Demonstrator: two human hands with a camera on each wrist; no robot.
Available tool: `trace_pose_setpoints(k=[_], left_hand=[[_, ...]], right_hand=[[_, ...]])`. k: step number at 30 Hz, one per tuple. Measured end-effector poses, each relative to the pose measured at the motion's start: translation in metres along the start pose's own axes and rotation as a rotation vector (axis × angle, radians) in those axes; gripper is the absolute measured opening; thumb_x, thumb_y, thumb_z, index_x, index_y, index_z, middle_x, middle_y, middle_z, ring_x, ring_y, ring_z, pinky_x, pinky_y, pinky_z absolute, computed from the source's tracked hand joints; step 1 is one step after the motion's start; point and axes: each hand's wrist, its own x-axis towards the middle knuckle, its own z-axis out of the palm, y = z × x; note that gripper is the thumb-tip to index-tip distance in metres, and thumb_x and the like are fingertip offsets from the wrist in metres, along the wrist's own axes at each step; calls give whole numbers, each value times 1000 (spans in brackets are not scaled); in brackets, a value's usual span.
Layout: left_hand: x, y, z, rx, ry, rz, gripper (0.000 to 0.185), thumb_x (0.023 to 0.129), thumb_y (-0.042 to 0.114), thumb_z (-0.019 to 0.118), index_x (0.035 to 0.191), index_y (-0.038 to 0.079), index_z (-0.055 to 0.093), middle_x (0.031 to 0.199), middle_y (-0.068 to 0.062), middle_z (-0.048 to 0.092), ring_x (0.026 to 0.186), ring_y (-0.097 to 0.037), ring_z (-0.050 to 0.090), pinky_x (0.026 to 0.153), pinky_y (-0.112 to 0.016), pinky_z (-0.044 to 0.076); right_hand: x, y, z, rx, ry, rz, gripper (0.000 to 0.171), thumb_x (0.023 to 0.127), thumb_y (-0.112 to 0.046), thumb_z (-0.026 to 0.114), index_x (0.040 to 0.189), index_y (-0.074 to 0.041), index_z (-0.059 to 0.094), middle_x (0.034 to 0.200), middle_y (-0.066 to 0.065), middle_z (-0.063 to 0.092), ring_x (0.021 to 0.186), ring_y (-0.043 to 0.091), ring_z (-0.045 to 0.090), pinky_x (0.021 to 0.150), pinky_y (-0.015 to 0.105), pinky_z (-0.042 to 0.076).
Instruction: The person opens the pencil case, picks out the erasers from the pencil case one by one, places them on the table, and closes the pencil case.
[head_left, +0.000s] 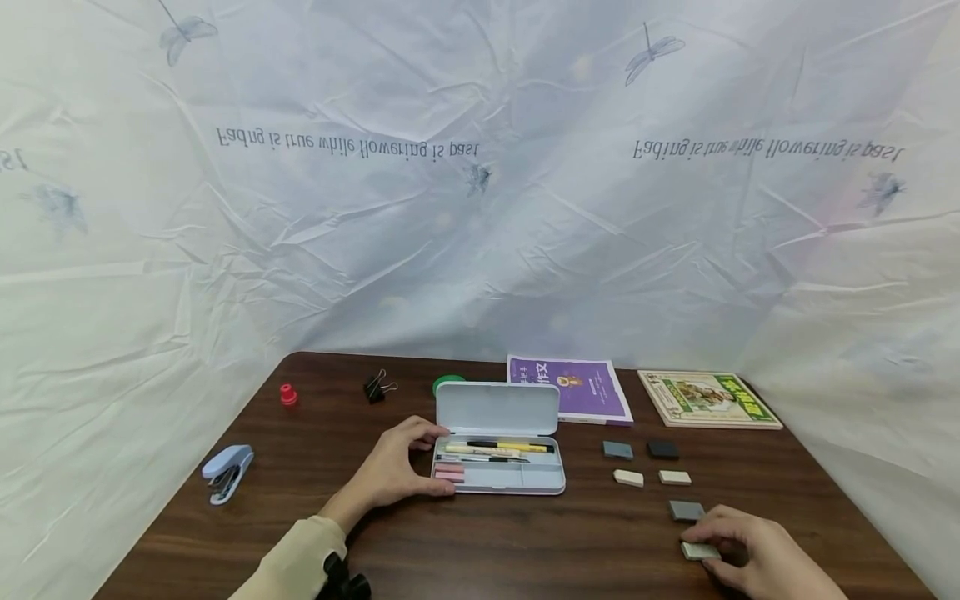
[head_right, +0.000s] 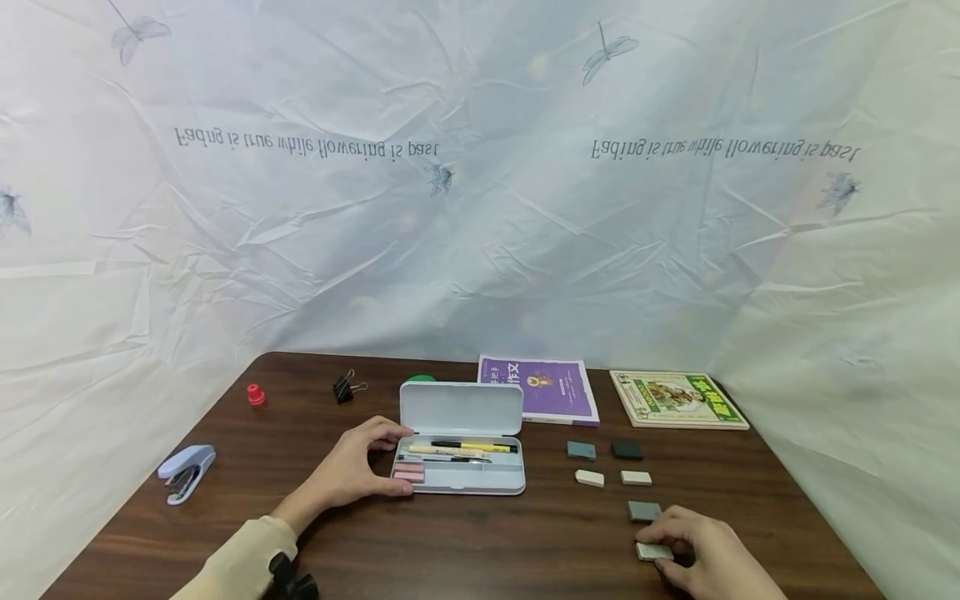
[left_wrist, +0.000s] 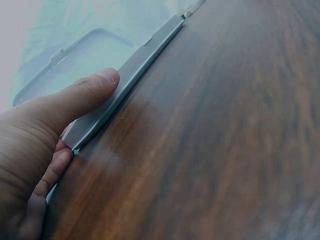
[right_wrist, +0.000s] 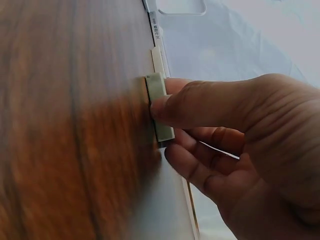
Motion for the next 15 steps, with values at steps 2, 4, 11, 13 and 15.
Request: trace_pose_setpoints(k=[2, 4, 11, 13, 15], left_hand=[[0, 0, -1, 1, 1, 0, 80, 74, 60, 102, 139, 22, 76, 133, 7, 68, 120, -14, 67, 106, -36, 61], [0, 0, -1, 2, 2, 0, 80, 74, 59, 103, 139, 23, 76, 133, 7, 68, 120, -14, 67, 106, -36, 61], [1, 0, 0, 13, 3, 12, 77, 76, 55, 103, 140, 21, 75, 132, 4, 68, 119, -16, 67, 105, -37, 61], [0, 0, 0, 14, 3, 14, 77, 76, 55, 103, 139, 20, 76, 132, 4, 69, 119, -17, 67, 105, -37, 61], [0, 0, 0, 14, 4, 12, 77, 76, 55, 103, 139, 20, 76, 131, 4, 69, 119, -16, 67, 105, -37, 61]], right_hand=[[0, -1, 0, -12, 1, 12, 37, 88, 5, 90, 119, -14, 82, 109, -10, 75, 89, -7, 59, 60, 22, 46], [0, -4, -1, -30, 12, 40, 36, 89, 1, 91, 119, -16, 81, 110, -11, 76, 92, -8, 61, 62, 22, 50], [15, -27, -4, -108, 241, 49, 44, 85, -1, 95, 122, -20, 79, 113, -11, 79, 98, -3, 71, 71, 20, 61], [25, -36, -6, -98, 300, 33, 50, 84, 1, 95, 126, -22, 79, 117, -12, 79, 98, -1, 73, 74, 17, 61], [37, -44, -8, -117, 358, -8, 57, 81, 3, 97, 129, -22, 78, 120, -12, 78, 98, 0, 73, 78, 13, 58]])
